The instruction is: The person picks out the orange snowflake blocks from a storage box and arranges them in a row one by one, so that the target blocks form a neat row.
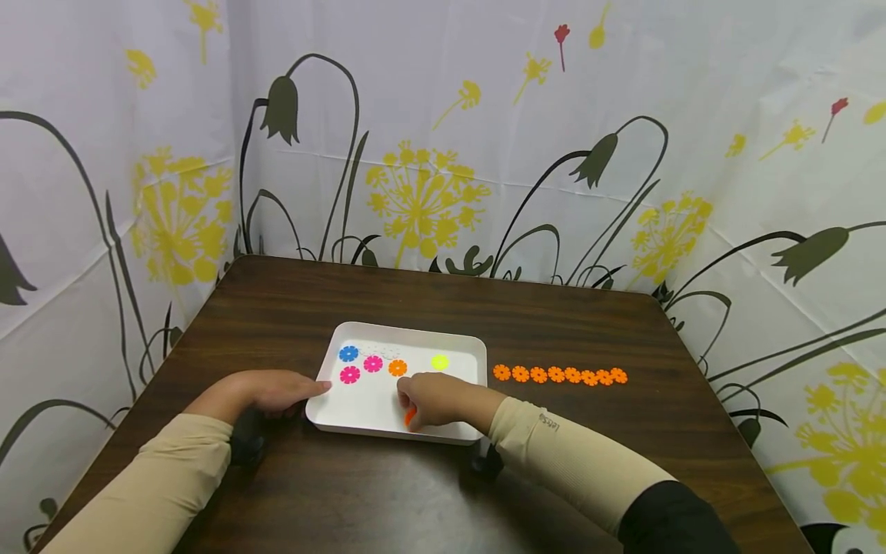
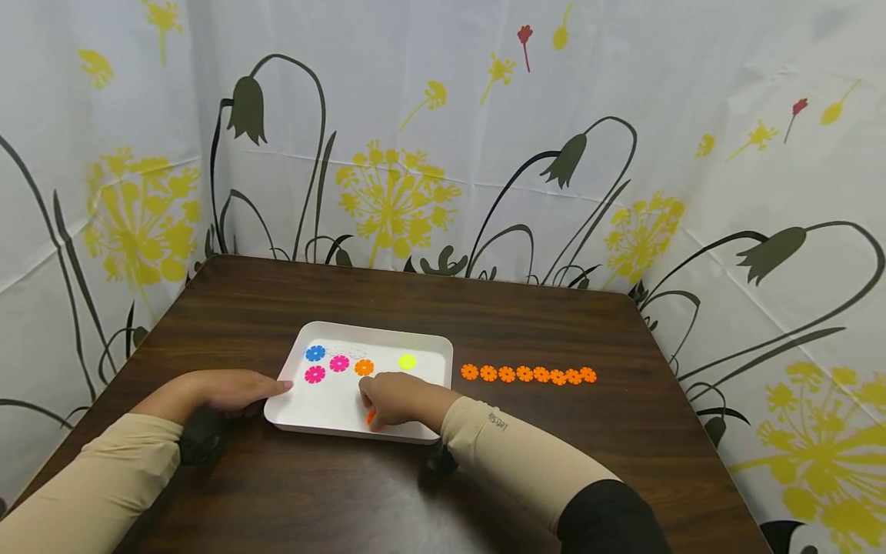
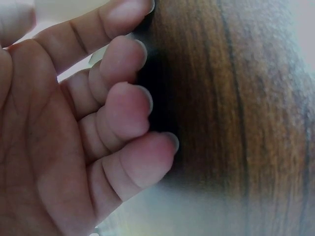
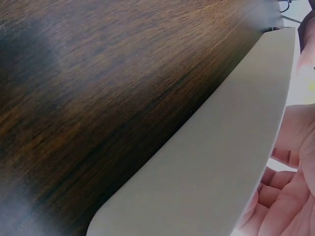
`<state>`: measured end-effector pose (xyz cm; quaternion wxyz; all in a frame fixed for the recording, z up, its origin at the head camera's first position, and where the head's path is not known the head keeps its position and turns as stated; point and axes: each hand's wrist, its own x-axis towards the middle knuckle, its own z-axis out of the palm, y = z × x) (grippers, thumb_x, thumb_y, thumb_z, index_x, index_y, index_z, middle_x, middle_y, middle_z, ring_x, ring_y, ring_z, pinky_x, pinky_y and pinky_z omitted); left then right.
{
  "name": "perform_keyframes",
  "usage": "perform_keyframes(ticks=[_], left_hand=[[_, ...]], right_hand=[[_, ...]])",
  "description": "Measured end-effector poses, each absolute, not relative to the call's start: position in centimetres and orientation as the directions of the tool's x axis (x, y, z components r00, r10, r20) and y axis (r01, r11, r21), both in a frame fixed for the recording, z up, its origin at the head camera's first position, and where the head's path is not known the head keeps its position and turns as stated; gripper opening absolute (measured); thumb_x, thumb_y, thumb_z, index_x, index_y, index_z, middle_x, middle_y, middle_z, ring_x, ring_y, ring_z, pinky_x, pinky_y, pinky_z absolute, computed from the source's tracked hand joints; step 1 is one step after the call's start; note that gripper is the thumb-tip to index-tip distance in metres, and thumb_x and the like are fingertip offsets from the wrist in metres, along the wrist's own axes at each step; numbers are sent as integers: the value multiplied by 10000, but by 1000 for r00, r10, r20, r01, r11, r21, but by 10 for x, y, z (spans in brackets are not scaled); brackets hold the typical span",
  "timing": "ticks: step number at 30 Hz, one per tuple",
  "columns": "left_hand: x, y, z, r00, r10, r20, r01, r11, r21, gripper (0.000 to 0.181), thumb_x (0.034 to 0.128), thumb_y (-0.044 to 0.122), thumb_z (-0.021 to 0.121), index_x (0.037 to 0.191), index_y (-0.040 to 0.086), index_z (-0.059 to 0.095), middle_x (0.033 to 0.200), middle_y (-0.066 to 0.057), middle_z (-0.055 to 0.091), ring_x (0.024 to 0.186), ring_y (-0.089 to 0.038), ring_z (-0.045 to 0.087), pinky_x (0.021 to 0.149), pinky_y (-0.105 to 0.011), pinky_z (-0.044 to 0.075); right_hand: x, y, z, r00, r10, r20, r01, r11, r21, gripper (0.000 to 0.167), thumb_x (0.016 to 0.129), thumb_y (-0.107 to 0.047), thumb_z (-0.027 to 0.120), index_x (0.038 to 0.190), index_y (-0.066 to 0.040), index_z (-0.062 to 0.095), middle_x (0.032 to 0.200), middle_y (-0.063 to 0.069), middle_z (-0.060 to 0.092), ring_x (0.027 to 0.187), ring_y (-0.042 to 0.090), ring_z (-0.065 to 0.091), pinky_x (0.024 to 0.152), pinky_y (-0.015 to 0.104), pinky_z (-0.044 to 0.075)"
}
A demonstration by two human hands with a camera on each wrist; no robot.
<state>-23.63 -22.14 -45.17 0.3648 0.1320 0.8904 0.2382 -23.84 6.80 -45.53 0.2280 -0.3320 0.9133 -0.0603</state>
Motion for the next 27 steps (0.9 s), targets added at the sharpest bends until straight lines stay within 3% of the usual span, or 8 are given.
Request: perform_keyframes(ticks=[5, 8, 12, 16, 27], left_hand=[[-236, -221, -452, -698, 404, -591, 58, 855, 515, 583, 995, 584, 379, 1096, 68, 629, 814, -75, 551, 706, -215, 530, 658, -345, 465], [-236, -220, -452, -699, 404, -589, 56, 853, 519, 584, 995, 580, 383, 1100, 61, 628, 817, -77, 550, 712, -215, 530, 661, -346, 465], [-235, -220, -452, -705, 407, -581, 57, 849, 525, 588, 996, 576, 388, 1099, 50, 630, 823, -81, 552, 725, -215, 531, 667, -347, 463], [-234, -220, -451, -707, 406, -579, 58, 849, 524, 596, 995, 579, 388, 1105, 46, 630, 828, -84, 553, 729, -217, 532, 671, -350, 464], [-235, -220, -451, -705, 406, -582, 53, 848, 527, 585, 994, 577, 391, 1122, 56, 625, 829, -84, 549, 726, -218, 525, 667, -349, 461]], right_hand=[[-240, 70, -455, -637, -670, -381, -628, 738, -247, 158, 837, -215, 770, 862, -185, 617, 752, -73, 574, 704, 103, 511, 671, 203, 426], [-244, 75, -453, -626, -683, -377, -615, 729, -300, 108, 867, -168, 723, 847, -185, 618, 741, -68, 565, 688, 97, 505, 652, 199, 431], [-250, 84, -447, -652, -653, -384, -435, 738, -516, 105, 913, -130, 687, 863, -137, 594, 738, -8, 633, 635, 122, 612, 612, 242, 527], [-257, 95, -443, -665, -628, -404, -219, 681, -699, 83, 919, -97, 681, 896, -66, 609, 776, 105, 702, 623, 234, 700, 591, 355, 577], [-281, 140, -429, -714, -560, -420, 85, 527, -846, 177, 949, -143, 649, 1022, 19, 644, 884, 190, 727, 737, 294, 737, 667, 408, 588]])
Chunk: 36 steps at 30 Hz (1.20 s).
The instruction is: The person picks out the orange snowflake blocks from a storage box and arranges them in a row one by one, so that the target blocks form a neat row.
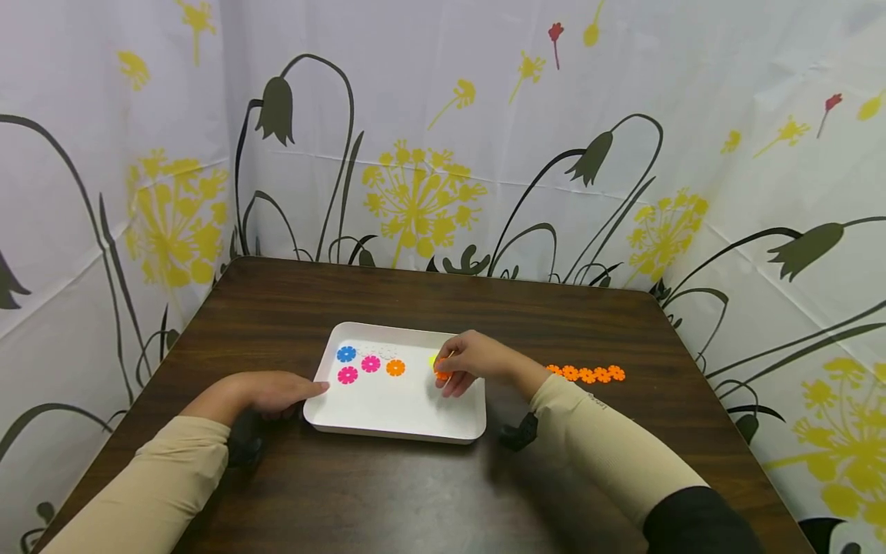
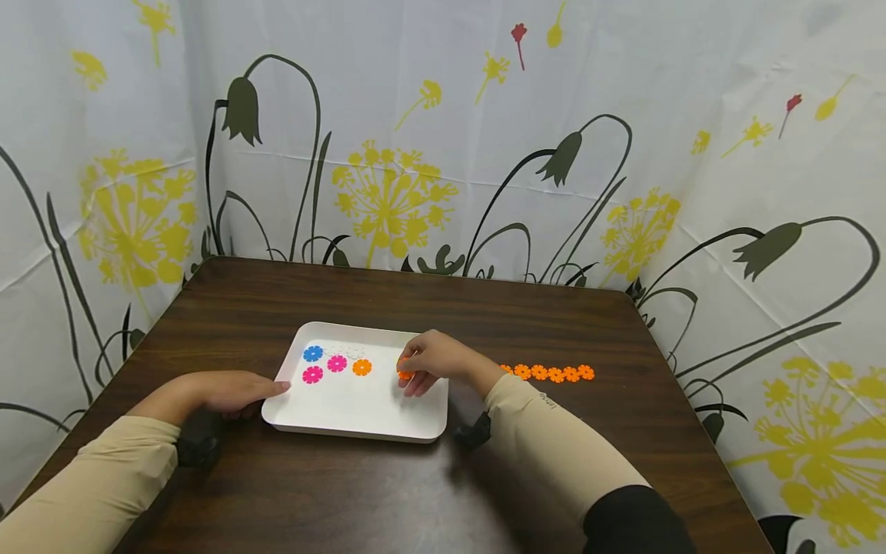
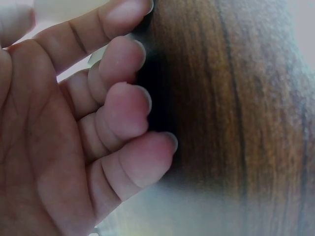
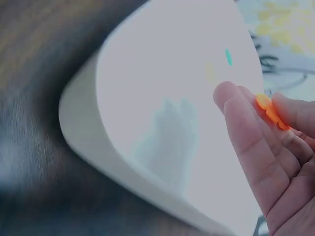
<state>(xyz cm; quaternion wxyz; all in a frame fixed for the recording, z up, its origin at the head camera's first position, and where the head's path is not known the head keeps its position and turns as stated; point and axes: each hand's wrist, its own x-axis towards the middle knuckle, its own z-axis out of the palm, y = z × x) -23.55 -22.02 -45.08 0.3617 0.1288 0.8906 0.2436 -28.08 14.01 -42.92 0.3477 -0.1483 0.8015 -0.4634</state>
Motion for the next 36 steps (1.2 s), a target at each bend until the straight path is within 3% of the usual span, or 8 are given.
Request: perform_keyframes(ticks=[10, 21, 28, 36], left_hand=[[-236, -219, -449, -704, 402, -585, 52, 851, 523, 582, 992, 582, 389, 1115, 66, 629, 826, -82, 552, 716, -214, 526, 658, -343, 461], [-237, -218, -451, -709, 396, -584, 63, 860, 507, 596, 991, 581, 392, 1138, 51, 621, 834, -82, 547, 734, -221, 530, 672, -355, 462], [-237, -218, -451, -708, 399, -583, 72, 862, 503, 589, 988, 588, 391, 1107, 62, 629, 815, -78, 542, 712, -214, 524, 660, -344, 451], [-236, -218, -447, -708, 403, -580, 74, 859, 507, 583, 998, 564, 393, 1129, 46, 625, 821, -79, 546, 717, -215, 527, 665, -346, 457]], right_hand=[[-295, 196, -423, -784, -493, -376, 124, 469, -874, 376, 969, -198, 628, 1201, 93, 571, 967, 175, 726, 802, 292, 736, 728, 416, 586], [-297, 267, -424, -854, -400, -334, 141, 441, -887, 361, 997, -236, 584, 1221, 47, 571, 1093, 261, 690, 881, 314, 727, 784, 450, 574], [-294, 319, -428, -883, -313, -350, 212, 399, -892, 439, 1016, -214, 548, 1311, 104, 477, 1206, 335, 615, 913, 289, 727, 812, 450, 568], [-290, 377, -438, -912, -197, -359, 253, 420, -872, 483, 1025, -222, 530, 1357, 112, 423, 1180, 268, 652, 908, 251, 724, 809, 414, 571]])
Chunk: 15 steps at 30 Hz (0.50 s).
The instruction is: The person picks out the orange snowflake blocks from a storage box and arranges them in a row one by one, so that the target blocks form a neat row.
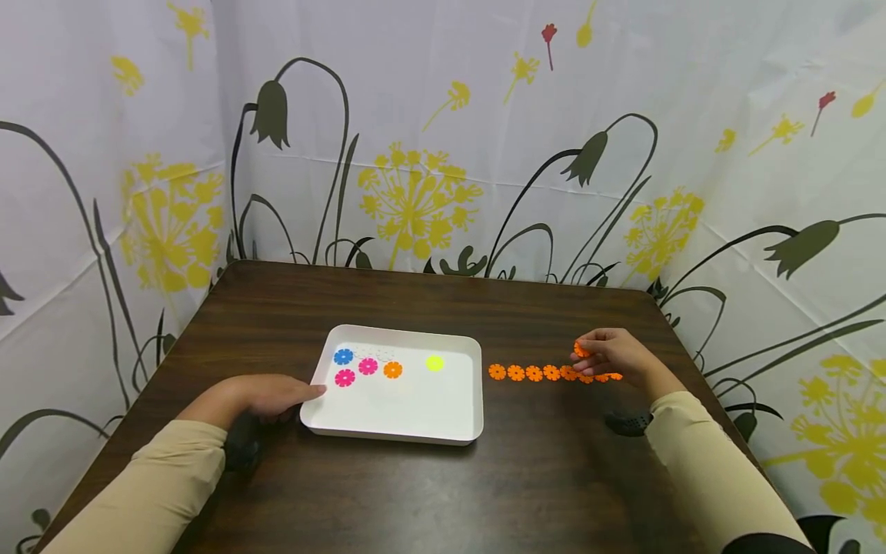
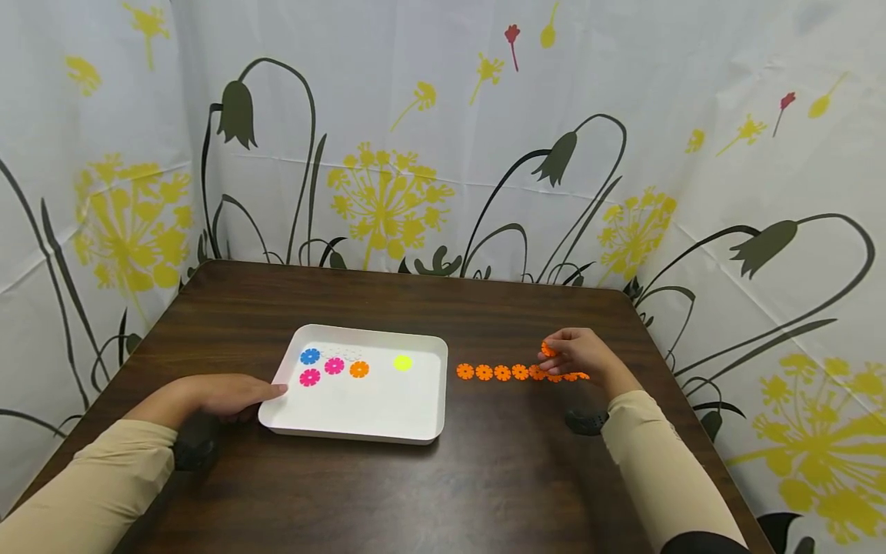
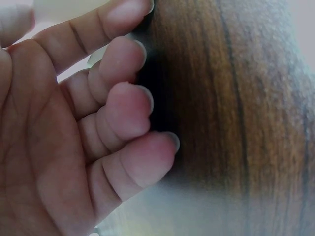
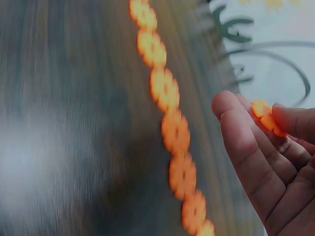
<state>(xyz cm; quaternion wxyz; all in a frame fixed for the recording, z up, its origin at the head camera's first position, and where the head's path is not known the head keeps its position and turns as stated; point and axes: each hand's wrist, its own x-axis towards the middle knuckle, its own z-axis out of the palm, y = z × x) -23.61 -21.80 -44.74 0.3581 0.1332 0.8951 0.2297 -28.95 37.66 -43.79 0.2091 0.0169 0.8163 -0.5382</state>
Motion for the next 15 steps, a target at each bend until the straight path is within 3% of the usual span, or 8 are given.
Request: perform_keyframes(ticks=[9, 15], left_hand=[[-236, -219, -448, -709, 391, -587, 51, 858, 510, 593, 990, 578, 398, 1142, 49, 620, 841, -84, 548, 744, -221, 526, 680, -351, 455], [-236, -218, -449, -708, 381, -595, 33, 859, 511, 601, 986, 579, 405, 1156, 41, 612, 848, -89, 553, 744, -229, 534, 676, -357, 474]], right_hand=[[-283, 425, -448, -928, -102, -357, 276, 453, -848, 393, 1044, -211, 487, 1277, 102, 438, 968, 107, 724, 801, 192, 719, 721, 343, 566], [-277, 449, -456, -932, -4, -362, 312, 497, -810, 317, 1049, -202, 459, 1209, 72, 452, 781, 15, 666, 644, 144, 652, 662, 319, 542]])
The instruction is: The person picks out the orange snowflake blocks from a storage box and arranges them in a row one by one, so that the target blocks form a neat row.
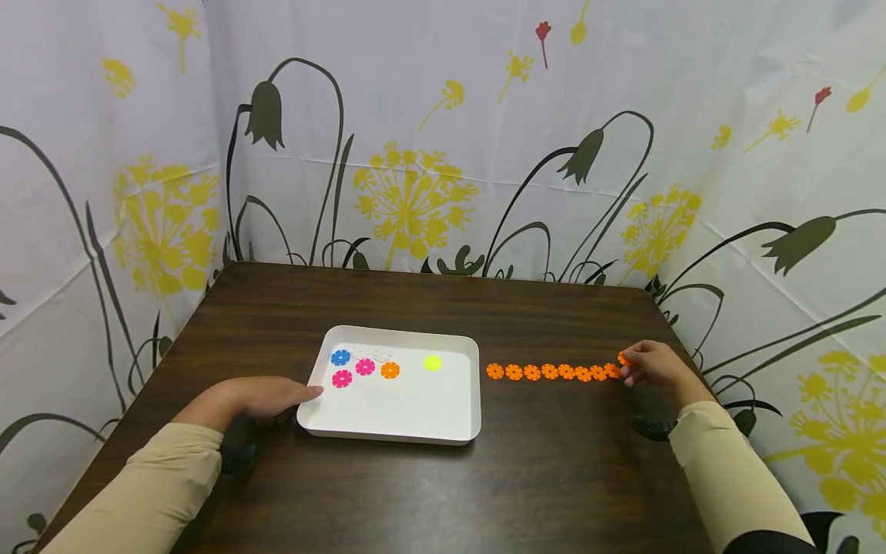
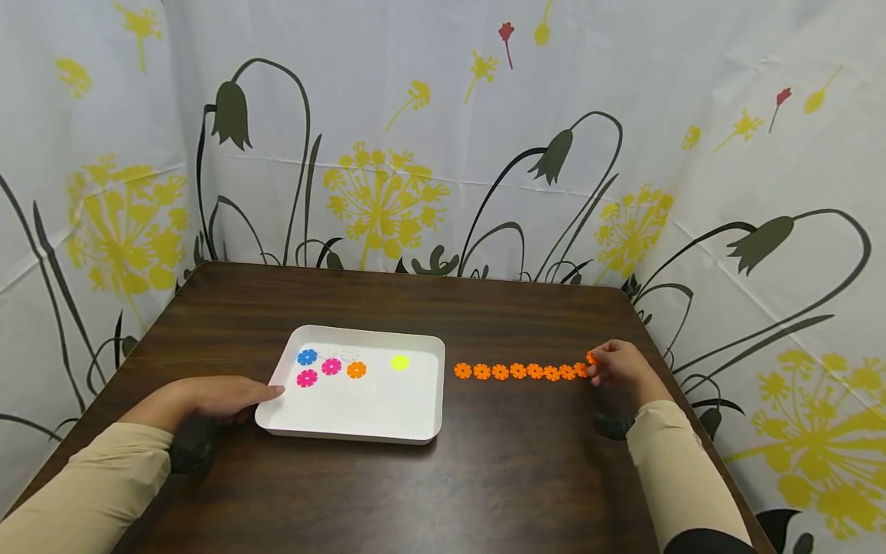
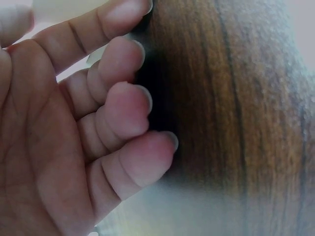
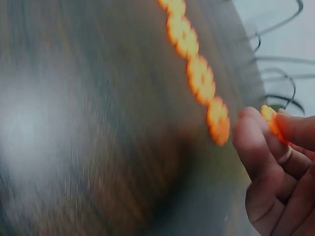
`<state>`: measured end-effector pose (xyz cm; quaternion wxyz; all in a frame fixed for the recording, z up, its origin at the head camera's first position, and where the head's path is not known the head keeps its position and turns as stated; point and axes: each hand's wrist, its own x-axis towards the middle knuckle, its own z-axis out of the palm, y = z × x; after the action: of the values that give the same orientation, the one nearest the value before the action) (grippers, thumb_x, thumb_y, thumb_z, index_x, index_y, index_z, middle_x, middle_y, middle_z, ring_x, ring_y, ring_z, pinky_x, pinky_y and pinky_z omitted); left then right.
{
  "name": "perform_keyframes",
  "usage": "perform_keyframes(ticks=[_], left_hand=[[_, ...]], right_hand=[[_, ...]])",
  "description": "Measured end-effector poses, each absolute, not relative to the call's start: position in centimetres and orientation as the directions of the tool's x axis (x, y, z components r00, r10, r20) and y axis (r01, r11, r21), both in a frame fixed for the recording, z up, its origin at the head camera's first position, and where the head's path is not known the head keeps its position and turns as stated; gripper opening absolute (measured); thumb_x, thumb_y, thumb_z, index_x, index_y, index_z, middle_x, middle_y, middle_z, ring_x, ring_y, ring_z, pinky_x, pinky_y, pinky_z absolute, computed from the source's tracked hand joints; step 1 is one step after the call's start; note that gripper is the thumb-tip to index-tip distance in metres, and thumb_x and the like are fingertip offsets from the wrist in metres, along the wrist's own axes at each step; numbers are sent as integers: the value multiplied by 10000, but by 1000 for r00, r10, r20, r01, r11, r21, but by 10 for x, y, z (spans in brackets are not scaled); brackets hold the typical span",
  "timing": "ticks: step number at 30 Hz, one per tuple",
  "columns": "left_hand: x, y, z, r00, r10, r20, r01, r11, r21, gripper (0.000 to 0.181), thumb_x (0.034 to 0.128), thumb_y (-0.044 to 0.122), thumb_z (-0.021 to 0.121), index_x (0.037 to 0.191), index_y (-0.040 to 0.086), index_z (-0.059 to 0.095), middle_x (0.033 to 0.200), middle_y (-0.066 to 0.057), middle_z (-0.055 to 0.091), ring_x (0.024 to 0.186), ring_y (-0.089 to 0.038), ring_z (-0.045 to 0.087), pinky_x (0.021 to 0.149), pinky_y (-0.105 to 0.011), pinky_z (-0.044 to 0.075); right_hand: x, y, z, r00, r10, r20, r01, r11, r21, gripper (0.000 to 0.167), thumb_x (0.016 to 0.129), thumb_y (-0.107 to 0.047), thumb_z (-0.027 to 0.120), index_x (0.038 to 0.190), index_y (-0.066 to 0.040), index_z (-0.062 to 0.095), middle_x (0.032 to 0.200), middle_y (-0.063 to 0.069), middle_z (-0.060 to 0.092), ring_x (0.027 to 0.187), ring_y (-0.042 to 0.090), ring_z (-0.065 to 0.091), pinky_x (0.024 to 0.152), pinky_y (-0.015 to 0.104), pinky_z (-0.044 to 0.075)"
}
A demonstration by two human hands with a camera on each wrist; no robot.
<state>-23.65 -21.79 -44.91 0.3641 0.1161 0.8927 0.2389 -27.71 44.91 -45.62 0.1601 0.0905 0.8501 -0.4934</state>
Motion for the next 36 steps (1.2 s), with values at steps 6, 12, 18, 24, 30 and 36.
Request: perform_keyframes(ticks=[6, 12, 18, 24, 30, 36], left_hand=[[-236, -218, -447, -710, 369, -600, 26, 865, 500, 595, 983, 581, 412, 1131, 41, 614, 856, -89, 559, 752, -230, 537, 689, -369, 481], [-236, -218, -446, -711, 372, -597, 31, 864, 502, 600, 981, 585, 410, 1121, 39, 614, 851, -90, 559, 748, -230, 535, 682, -365, 480], [-237, -219, -449, -711, 379, -592, 42, 863, 503, 610, 981, 595, 400, 1119, 41, 616, 850, -87, 559, 740, -225, 533, 669, -356, 477], [-236, -219, -448, -710, 376, -596, 33, 862, 505, 626, 978, 601, 405, 1151, 37, 613, 855, -89, 558, 751, -229, 535, 682, -364, 482], [-235, -217, -446, -711, 372, -597, 27, 862, 506, 618, 975, 602, 408, 1132, 42, 617, 857, -91, 559, 753, -228, 535, 680, -364, 483], [-235, -217, -447, -708, 374, -599, 22, 860, 510, 583, 980, 593, 405, 1073, 61, 626, 828, -87, 553, 724, -223, 533, 658, -347, 474]], right_hand=[[-273, 462, -467, -937, 45, -346, 303, 594, -745, 254, 1044, -170, 455, 1130, 68, 474, 698, 4, 565, 573, 139, 586, 546, 292, 479], [-272, 461, -469, -926, 47, -374, 318, 633, -706, 218, 1013, -114, 475, 1152, 48, 430, 711, 7, 585, 574, 146, 605, 506, 279, 411], [-275, 459, -470, -921, 87, -380, 329, 695, -639, 239, 985, -104, 522, 1131, 48, 409, 731, 46, 586, 577, 174, 603, 526, 308, 442], [-281, 459, -470, -907, 114, -404, 351, 736, -579, 256, 971, -131, 551, 1121, 25, 413, 739, 72, 578, 586, 196, 601, 533, 323, 452], [-282, 449, -464, -953, 90, -289, 262, 722, -640, 296, 989, -196, 537, 1095, 62, 440, 729, 57, 535, 553, 150, 561, 541, 317, 505], [-297, 406, -451, -965, -27, -260, 178, 662, -728, 413, 1022, -298, 513, 1188, 80, 482, 846, 116, 619, 686, 179, 647, 616, 345, 534]])
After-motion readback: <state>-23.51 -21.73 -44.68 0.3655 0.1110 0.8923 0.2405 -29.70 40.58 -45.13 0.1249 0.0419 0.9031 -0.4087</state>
